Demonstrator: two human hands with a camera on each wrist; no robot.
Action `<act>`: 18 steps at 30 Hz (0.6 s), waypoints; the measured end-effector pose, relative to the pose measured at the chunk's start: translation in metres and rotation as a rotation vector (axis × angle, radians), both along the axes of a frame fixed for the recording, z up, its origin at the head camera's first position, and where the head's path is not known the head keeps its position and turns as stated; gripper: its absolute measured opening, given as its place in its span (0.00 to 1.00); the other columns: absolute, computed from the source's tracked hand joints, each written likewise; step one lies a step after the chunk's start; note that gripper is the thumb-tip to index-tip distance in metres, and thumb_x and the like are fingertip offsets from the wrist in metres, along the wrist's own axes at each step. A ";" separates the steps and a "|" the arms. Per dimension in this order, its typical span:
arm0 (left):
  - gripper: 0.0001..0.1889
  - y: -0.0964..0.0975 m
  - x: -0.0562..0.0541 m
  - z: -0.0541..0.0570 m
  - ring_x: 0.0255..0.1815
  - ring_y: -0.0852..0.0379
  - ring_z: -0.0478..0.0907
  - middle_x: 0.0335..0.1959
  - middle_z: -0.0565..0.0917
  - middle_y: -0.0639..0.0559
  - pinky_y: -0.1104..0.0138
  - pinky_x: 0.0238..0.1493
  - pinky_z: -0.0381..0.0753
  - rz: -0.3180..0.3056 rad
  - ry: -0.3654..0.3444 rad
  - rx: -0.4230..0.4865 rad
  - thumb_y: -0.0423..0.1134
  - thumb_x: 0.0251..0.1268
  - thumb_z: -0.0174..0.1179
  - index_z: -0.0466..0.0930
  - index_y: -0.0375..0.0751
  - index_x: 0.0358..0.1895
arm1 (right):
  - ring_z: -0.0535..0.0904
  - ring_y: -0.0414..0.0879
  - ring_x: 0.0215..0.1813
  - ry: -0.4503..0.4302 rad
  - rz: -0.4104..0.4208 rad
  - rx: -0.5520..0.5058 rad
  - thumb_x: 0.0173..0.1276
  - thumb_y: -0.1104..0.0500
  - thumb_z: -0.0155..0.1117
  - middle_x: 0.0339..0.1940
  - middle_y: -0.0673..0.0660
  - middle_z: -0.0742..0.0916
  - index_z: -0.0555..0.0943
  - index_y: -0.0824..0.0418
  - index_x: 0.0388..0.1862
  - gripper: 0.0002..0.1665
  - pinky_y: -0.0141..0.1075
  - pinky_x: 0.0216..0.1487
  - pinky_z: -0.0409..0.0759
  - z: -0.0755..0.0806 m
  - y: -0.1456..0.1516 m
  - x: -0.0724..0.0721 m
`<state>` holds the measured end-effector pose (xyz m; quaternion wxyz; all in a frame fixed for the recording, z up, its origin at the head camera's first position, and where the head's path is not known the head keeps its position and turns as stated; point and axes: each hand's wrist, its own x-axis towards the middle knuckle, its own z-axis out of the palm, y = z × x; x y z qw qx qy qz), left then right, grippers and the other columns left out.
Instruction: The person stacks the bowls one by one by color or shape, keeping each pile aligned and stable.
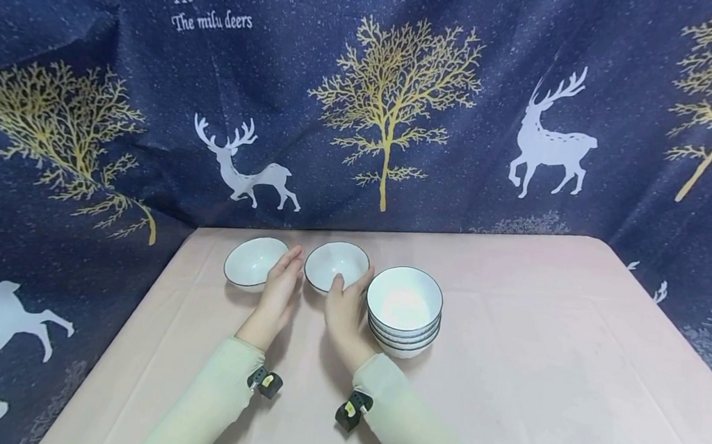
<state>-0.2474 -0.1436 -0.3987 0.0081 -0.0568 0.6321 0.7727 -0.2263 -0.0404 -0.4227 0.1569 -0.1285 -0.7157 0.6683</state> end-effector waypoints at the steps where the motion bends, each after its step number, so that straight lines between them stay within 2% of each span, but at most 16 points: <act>1: 0.28 0.000 0.000 -0.001 0.73 0.44 0.54 0.76 0.54 0.42 0.57 0.77 0.51 -0.005 -0.003 0.004 0.37 0.77 0.44 0.51 0.35 0.75 | 0.44 0.64 0.77 -0.008 0.005 -0.027 0.74 0.60 0.47 0.75 0.75 0.48 0.36 0.73 0.75 0.43 0.51 0.78 0.45 -0.001 0.000 0.000; 6: 0.28 -0.002 -0.003 -0.003 0.76 0.44 0.48 0.77 0.51 0.42 0.57 0.78 0.48 -0.030 -0.017 0.024 0.37 0.77 0.42 0.48 0.34 0.75 | 0.41 0.63 0.77 -0.056 0.024 -0.081 0.75 0.59 0.44 0.76 0.74 0.46 0.35 0.72 0.75 0.42 0.51 0.78 0.42 -0.005 0.001 -0.003; 12: 0.29 -0.004 -0.008 -0.007 0.77 0.48 0.47 0.77 0.51 0.42 0.59 0.78 0.46 -0.044 -0.066 0.021 0.39 0.78 0.42 0.48 0.36 0.76 | 0.34 0.61 0.78 -0.115 0.074 -0.075 0.76 0.57 0.40 0.76 0.71 0.41 0.33 0.70 0.76 0.41 0.52 0.78 0.39 -0.007 0.004 -0.002; 18: 0.29 -0.002 -0.013 -0.010 0.78 0.49 0.45 0.77 0.49 0.42 0.59 0.79 0.44 -0.059 -0.067 0.026 0.39 0.78 0.41 0.45 0.34 0.76 | 0.33 0.61 0.77 -0.117 0.080 -0.094 0.75 0.60 0.38 0.76 0.71 0.40 0.32 0.71 0.75 0.40 0.51 0.78 0.37 -0.010 0.005 -0.004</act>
